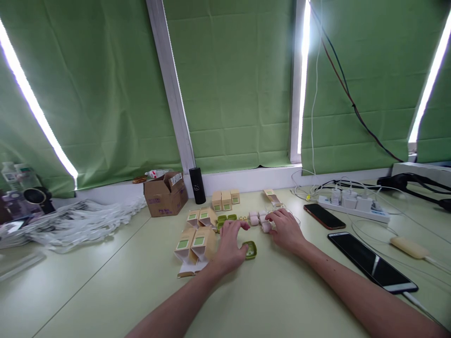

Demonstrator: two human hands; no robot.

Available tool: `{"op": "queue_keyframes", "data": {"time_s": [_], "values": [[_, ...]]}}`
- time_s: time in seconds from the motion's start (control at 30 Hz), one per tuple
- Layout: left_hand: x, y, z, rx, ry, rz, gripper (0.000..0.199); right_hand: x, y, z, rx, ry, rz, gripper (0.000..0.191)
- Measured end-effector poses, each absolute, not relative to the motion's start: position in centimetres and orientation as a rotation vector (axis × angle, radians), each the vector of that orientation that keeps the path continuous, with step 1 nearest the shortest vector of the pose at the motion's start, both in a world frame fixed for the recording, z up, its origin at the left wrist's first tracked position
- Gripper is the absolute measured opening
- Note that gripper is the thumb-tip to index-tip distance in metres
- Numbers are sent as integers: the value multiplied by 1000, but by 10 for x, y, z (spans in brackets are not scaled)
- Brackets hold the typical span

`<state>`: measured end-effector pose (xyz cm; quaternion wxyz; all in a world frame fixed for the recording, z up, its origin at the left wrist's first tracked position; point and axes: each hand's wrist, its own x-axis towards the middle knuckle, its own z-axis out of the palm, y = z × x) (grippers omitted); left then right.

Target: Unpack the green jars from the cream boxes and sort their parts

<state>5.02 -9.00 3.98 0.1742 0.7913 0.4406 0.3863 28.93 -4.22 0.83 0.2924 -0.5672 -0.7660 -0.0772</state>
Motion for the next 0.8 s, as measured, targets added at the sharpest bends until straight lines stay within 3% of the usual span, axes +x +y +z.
{"op": "queue_keyframes", "data": {"time_s": [0.1,0.43,0.8], "values": [[51,-93,43,2388,1214,923,54,289,-43,9,-1489,-2040,-220,36],[53,-97,44,2614,1240,718,58,285,-47,8,-1312,-1996,-286,34],[52,-94,36,2625,1072,1153,49,276,-59,17,-905,-1898,-303,14]]}}
